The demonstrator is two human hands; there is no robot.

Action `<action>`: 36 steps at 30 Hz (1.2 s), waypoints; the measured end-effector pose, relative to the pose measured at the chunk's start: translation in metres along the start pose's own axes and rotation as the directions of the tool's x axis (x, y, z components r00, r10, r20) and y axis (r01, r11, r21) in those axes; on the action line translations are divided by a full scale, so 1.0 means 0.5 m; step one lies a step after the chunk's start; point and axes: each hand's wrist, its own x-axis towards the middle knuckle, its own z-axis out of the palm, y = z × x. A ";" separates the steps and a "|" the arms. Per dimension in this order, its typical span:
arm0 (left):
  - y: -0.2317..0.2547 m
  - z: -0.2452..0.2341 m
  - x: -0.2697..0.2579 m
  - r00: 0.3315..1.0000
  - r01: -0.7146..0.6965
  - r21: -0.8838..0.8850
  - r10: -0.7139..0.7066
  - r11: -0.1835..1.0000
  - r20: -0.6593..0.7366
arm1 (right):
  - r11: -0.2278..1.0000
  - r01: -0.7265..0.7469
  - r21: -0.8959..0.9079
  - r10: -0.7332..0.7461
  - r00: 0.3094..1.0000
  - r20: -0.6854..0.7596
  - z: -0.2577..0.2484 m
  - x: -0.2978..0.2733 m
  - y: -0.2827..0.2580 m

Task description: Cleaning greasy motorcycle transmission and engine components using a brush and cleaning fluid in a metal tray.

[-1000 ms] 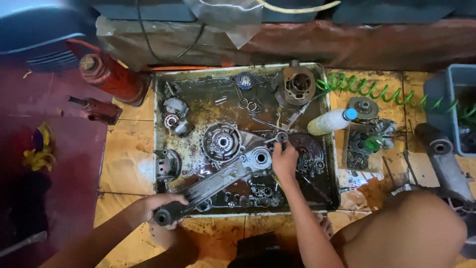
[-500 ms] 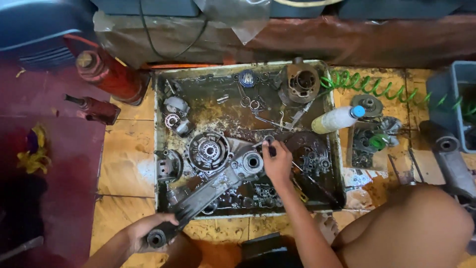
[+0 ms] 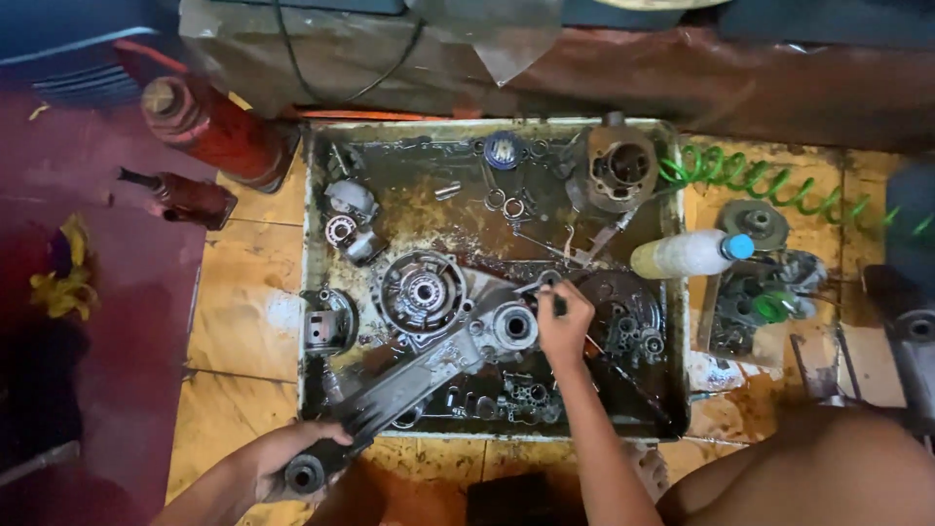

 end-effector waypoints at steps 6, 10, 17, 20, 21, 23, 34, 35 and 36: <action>0.021 -0.017 0.035 1.000 -0.006 0.053 0.006 0.999 0.008 | 0.982 0.159 0.105 -0.160 0.987 0.000 -0.016 0.026 -0.045; 0.026 -0.007 0.000 0.998 -0.020 0.062 0.017 0.998 0.059 | 0.977 0.183 0.105 -0.184 0.983 0.004 -0.020 0.018 -0.027; -0.011 -0.057 0.113 0.972 -0.117 -0.241 0.161 0.963 0.171 | 0.989 0.107 0.098 -0.103 0.994 -0.039 -0.003 0.008 0.004; -0.006 -0.083 0.263 0.948 -0.301 -0.275 0.318 0.913 0.019 | 0.992 0.077 0.096 -0.071 0.995 -0.068 0.014 0.001 0.073; 0.000 -0.085 0.310 0.930 -0.355 -0.200 0.322 0.913 -0.179 | 0.994 0.054 0.098 -0.043 0.993 -0.105 0.017 0.001 0.104; -0.022 -0.054 0.417 0.829 -0.403 -0.079 0.327 0.912 -0.455 | 0.993 0.054 0.108 -0.041 0.993 -0.115 0.031 0.002 0.112; -0.119 0.052 0.548 0.017 -0.209 0.629 0.645 0.749 -0.764 | 0.993 -0.093 0.068 0.101 0.986 -0.134 0.030 -0.002 0.091; -0.106 0.051 0.527 0.135 -0.393 0.482 0.567 0.783 -0.812 | 0.986 -0.136 0.097 0.149 0.979 -0.141 0.030 -0.002 0.078; -0.091 0.052 0.506 0.265 -0.544 0.307 0.507 0.781 -0.820 | 0.976 -0.182 0.124 0.200 0.967 -0.155 0.024 -0.003 0.066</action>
